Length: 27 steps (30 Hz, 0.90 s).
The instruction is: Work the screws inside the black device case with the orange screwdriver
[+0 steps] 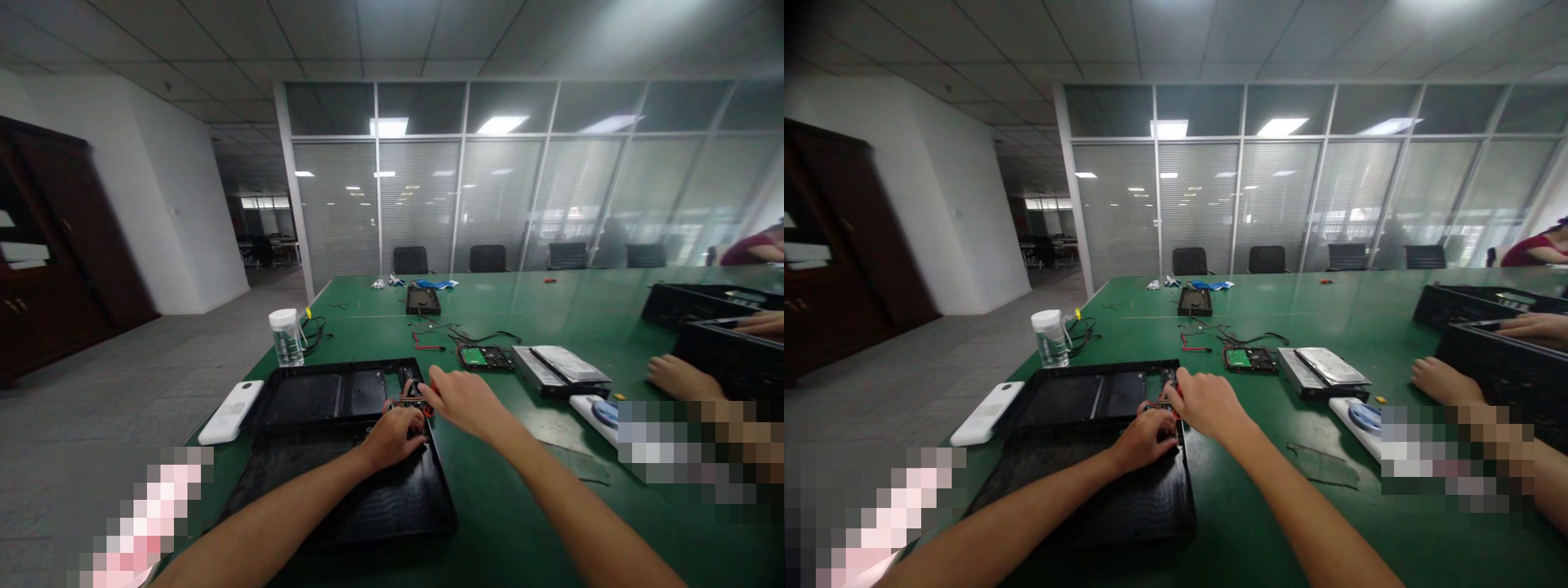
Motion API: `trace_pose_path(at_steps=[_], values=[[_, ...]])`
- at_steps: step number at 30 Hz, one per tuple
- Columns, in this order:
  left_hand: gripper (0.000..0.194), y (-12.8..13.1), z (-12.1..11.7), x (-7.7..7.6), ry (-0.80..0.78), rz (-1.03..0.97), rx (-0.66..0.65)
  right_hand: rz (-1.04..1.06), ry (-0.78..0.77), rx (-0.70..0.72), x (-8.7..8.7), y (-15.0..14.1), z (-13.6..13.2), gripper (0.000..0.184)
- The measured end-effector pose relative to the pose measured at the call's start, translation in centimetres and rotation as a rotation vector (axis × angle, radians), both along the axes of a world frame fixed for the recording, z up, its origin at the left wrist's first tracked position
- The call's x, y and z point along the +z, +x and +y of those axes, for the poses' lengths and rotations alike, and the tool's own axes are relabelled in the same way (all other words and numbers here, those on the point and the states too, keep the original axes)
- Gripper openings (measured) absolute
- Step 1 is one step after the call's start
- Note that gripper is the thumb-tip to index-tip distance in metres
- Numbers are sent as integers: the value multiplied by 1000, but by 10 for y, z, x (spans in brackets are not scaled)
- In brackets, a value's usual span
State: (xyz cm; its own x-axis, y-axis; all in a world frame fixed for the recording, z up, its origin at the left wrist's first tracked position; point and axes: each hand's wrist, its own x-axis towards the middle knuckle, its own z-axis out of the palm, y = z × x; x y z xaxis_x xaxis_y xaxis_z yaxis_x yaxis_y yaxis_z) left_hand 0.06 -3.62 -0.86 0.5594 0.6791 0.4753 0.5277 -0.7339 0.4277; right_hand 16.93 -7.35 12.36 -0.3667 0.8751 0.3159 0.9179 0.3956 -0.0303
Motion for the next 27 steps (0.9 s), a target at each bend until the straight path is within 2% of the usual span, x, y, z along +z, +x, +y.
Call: trace_pose_path(at_steps=[2, 5, 7, 9, 11, 13, 15, 18, 21, 24, 27], values=[[23, 0, -1, 1, -2, 10, -12, 160, -16, 63, -16, 14, 3, 32], [15, -1, -1, 3, 20, 40, -42, 659, -164, 142, -52, 54, 18, 31], [11, -3, -2, 4, 55, 60, -66, 1159, -274, 42, -77, 86, 33, 31], [10, -3, -2, 3, 92, 79, -104, 1624, -250, -79, -95, 115, 48, 25], [12, -4, -1, 2, 117, 111, -165, 1900, -218, -122, -105, 134, 61, 19], [13, -3, 0, 1, 123, 155, -211, 2030, -202, -124, -108, 143, 68, 13], [14, -3, 0, 1, 127, 193, -217, 2074, -197, -107, -108, 141, 70, 9], [18, -3, -1, 3, 156, 215, -226, 2068, -214, -47, -107, 128, 66, 20], [26, -3, -7, 6, 197, 207, -261, 1938, -189, 19, -100, 107, 54, 29], [29, -2, -13, 14, 260, 226, -245, 1482, -186, 86, -84, 80, 22, 25], [28, -4, -11, 33, 338, 361, -216, 811, -219, 289, -76, 49, -30, 23]])
